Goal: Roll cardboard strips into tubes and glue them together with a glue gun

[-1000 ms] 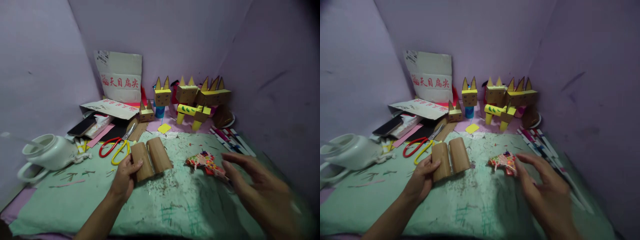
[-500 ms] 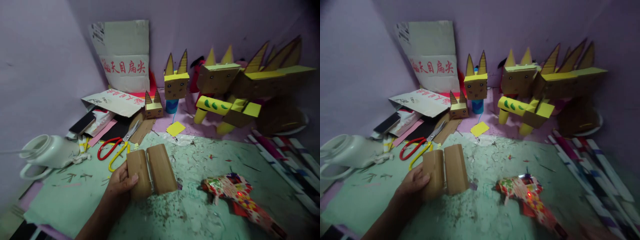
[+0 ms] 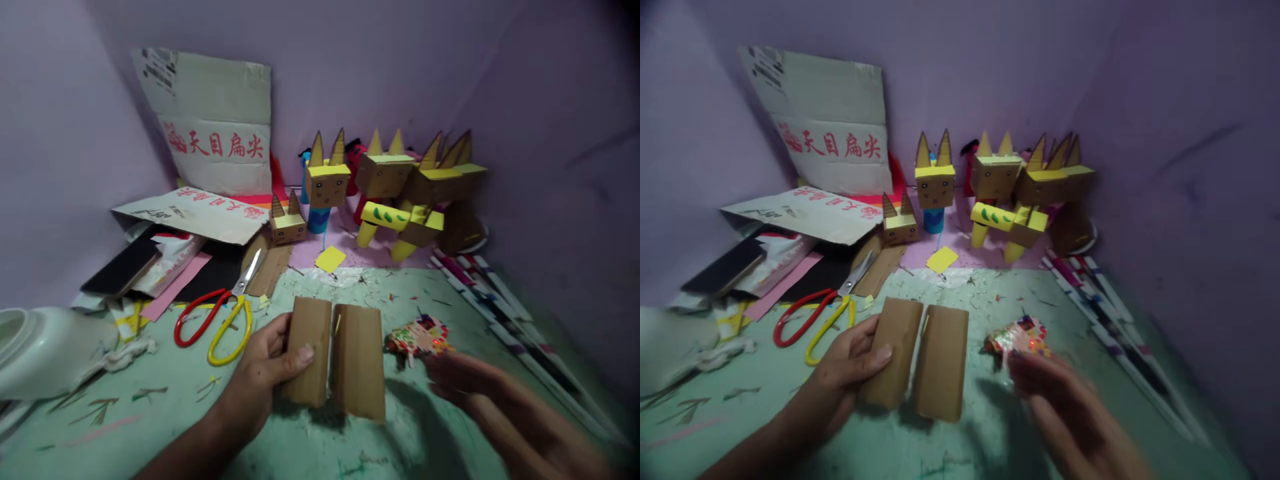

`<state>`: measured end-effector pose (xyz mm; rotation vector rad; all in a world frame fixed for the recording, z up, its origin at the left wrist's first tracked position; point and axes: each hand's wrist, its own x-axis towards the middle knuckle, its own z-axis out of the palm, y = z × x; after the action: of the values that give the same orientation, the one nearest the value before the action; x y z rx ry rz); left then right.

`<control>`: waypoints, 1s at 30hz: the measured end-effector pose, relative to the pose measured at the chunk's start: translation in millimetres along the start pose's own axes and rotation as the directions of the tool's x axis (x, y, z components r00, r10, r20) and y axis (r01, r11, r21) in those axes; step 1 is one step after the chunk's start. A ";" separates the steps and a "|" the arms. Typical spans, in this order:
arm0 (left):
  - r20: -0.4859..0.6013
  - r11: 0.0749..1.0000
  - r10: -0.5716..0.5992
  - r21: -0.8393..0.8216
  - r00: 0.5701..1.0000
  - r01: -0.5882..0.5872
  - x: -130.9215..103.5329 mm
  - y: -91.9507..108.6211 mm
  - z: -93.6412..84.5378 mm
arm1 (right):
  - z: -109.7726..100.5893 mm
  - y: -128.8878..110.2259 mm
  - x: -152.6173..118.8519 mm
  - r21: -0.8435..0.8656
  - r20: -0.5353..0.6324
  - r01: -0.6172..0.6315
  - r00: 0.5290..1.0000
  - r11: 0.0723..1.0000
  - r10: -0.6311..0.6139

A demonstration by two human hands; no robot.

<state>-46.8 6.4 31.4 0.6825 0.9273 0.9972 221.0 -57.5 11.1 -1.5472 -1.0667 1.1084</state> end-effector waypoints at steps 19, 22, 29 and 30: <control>0.063 0.990 0.110 0.085 0.992 -0.115 9.6 -12.4 9.9 | 82.5 -9.2 41.0 0.437 0.490 -0.157 0.868 0.886 -0.088; 0.066 0.983 0.129 0.123 0.990 -0.136 11.7 -13.2 7.1 | 83.1 -10.9 41.9 0.412 0.474 -0.133 0.876 0.902 -0.087; 0.091 0.957 0.159 0.229 0.983 -0.176 13.5 -15.7 1.5 | 83.6 -14.3 43.2 0.388 0.473 -0.160 0.880 0.907 -0.047; 0.091 0.957 0.158 0.233 0.983 -0.175 13.2 -15.0 2.1 | 84.0 -15.0 42.7 0.393 0.469 -0.168 0.882 0.904 -0.040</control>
<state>-35.9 12.2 15.6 1.0081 0.9478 1.0102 147.1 2.4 4.5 -0.9907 -0.9934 1.6953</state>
